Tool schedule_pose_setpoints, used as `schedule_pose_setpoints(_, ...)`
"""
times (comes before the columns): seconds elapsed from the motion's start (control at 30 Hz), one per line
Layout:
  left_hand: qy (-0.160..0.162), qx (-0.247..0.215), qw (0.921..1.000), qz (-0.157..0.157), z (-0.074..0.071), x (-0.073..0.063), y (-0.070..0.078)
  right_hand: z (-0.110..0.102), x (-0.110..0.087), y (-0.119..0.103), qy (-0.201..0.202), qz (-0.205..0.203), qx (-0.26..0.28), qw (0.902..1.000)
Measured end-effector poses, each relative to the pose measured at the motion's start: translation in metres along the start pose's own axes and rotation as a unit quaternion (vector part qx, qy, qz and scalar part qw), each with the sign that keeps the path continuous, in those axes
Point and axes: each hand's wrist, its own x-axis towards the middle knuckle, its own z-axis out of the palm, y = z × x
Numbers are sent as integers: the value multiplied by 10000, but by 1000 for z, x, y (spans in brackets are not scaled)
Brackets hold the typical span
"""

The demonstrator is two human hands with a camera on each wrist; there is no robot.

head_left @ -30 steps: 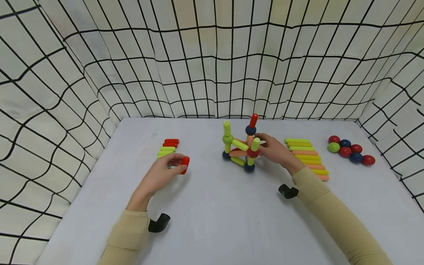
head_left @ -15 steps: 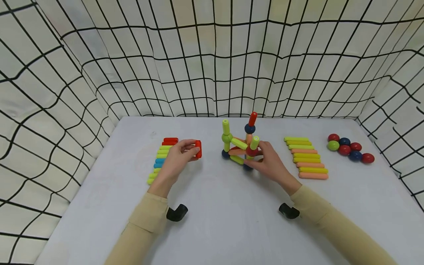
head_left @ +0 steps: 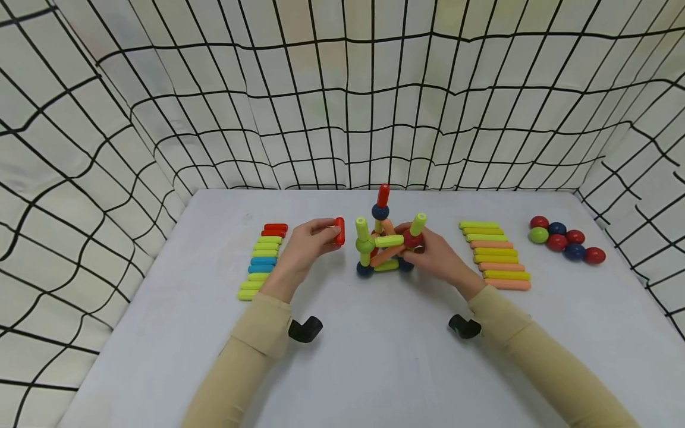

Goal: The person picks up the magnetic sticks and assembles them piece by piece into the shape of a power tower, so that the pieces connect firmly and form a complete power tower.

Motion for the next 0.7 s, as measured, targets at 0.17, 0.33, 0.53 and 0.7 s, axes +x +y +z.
schedule_pose_setpoints(0.17, -265, -100, 9996, -35, 13, 13, 7, -2, 3, -1, -170, 3, 50, 9998)
schedule_pose_setpoints(0.33, -513, -145, 9984, -162, 27, 22, 15, -2, 3, 0, -210, -23, 133, 9997)
schedule_pose_setpoints(0.53, -511, 68, 9984, -241, 35, 26, 20, -2, 4, 2, -252, -122, 162, 9995)
schedule_pose_setpoints(0.7, -534, 253, 9980, -239, 36, 26, 22, -2, 4, 3, -222, -68, 155, 9996)
